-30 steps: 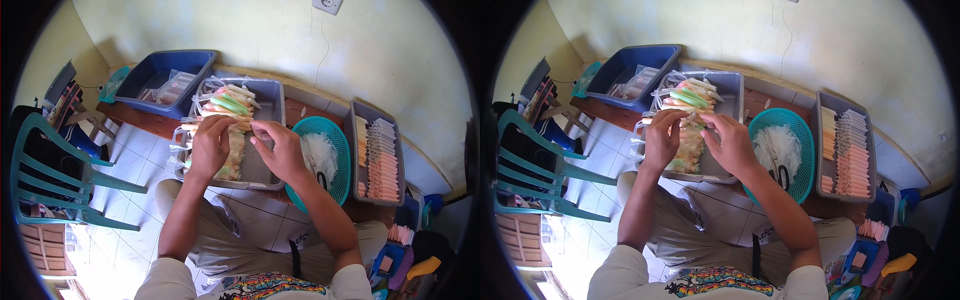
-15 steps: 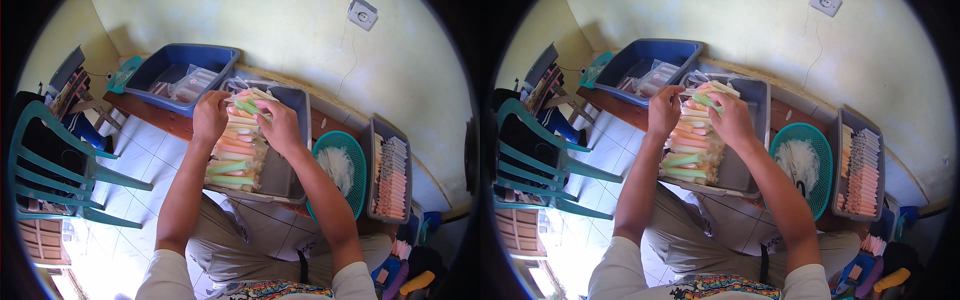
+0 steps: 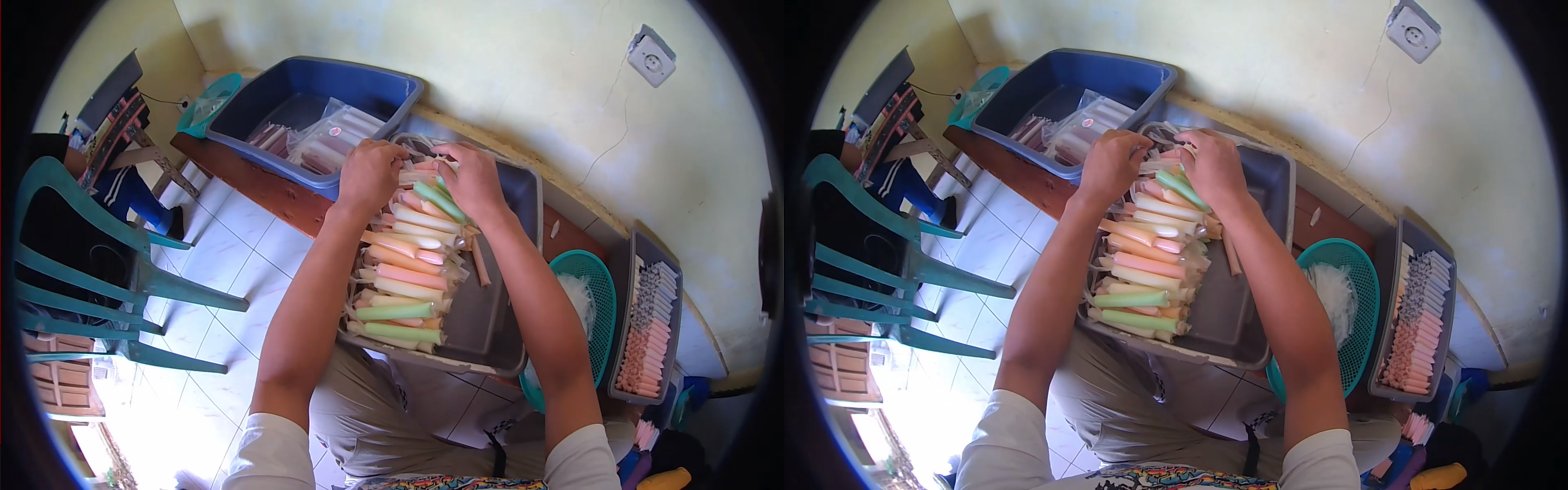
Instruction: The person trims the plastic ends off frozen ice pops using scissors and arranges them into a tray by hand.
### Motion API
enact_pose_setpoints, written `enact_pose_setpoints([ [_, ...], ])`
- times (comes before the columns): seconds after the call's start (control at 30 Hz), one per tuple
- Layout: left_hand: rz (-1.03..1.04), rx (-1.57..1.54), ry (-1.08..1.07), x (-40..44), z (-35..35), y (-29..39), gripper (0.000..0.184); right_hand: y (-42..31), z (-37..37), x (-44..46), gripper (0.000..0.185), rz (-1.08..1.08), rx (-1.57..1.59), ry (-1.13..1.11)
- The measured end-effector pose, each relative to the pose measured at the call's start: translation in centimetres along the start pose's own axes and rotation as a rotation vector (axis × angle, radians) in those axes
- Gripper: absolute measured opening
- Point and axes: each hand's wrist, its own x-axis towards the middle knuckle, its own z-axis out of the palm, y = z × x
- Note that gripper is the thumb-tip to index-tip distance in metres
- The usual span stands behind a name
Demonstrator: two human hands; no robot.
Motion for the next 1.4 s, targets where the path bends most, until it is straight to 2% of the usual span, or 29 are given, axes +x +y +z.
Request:
enact_pose_setpoints([
  [0.1, 0.071, 0.07, -0.087, 0.0, 0.7, -0.9, 0.019, 0.7, 0.7, 0.5, 0.019, 0.007, -0.032, -0.045],
  [0.33, 0.122, 0.211, -0.121, -0.3, 1.8, -1.0, 0.016, 1.5, 1.3, 0.9, 0.018, 0.076, -0.035, -0.132],
  [0.4, 0.117, 0.239, -0.133, -0.1, 2.1, -0.9, 0.011, 1.2, 1.3, 0.8, 0.018, 0.064, -0.059, -0.128],
  [0.73, 0.121, 0.255, -0.146, -0.3, 2.0, -1.1, 0.01, 1.1, 1.2, 0.3, 0.017, 0.073, -0.059, -0.028],
  [0.83, 0.097, 0.215, -0.135, -0.3, 1.9, -0.9, 0.012, 1.4, 0.8, 0.1, 0.016, 0.003, -0.01, 0.09],
  [0.97, 0.038, 0.105, -0.075, -0.1, 1.4, -0.3, 0.014, 0.8, -0.3, -0.4, 0.018, 0.049, 0.096, 0.123],
  [1.07, -0.003, 0.039, -0.017, 0.0, 0.9, 0.5, 0.016, 0.5, -0.8, -0.6, 0.018, 0.142, 0.118, 0.148],
  [1.13, -0.006, 0.02, 0.037, 0.0, 0.5, 0.9, 0.018, 0.2, -0.8, -0.6, 0.017, 0.249, 0.269, 0.22],
  [1.23, -0.063, -0.038, 0.113, 0.3, 0.2, 1.9, 0.019, -0.1, -1.1, -0.8, 0.019, 0.312, 0.371, 0.214],
  [1.3, -0.153, -0.335, 0.174, 0.5, -0.1, 2.7, 0.02, -0.1, -1.3, -0.9, 0.022, 0.329, 0.473, 0.191],
  [1.33, -0.15, -0.335, 0.176, 0.4, -0.4, 3.2, 0.02, -0.1, -1.4, -1.1, 0.025, 0.354, 0.575, 0.162],
  [1.4, -0.248, -0.535, 0.203, 0.4, -0.7, 4.1, 0.023, -0.4, -1.7, -1.6, 0.024, 0.337, 0.608, 0.163],
])
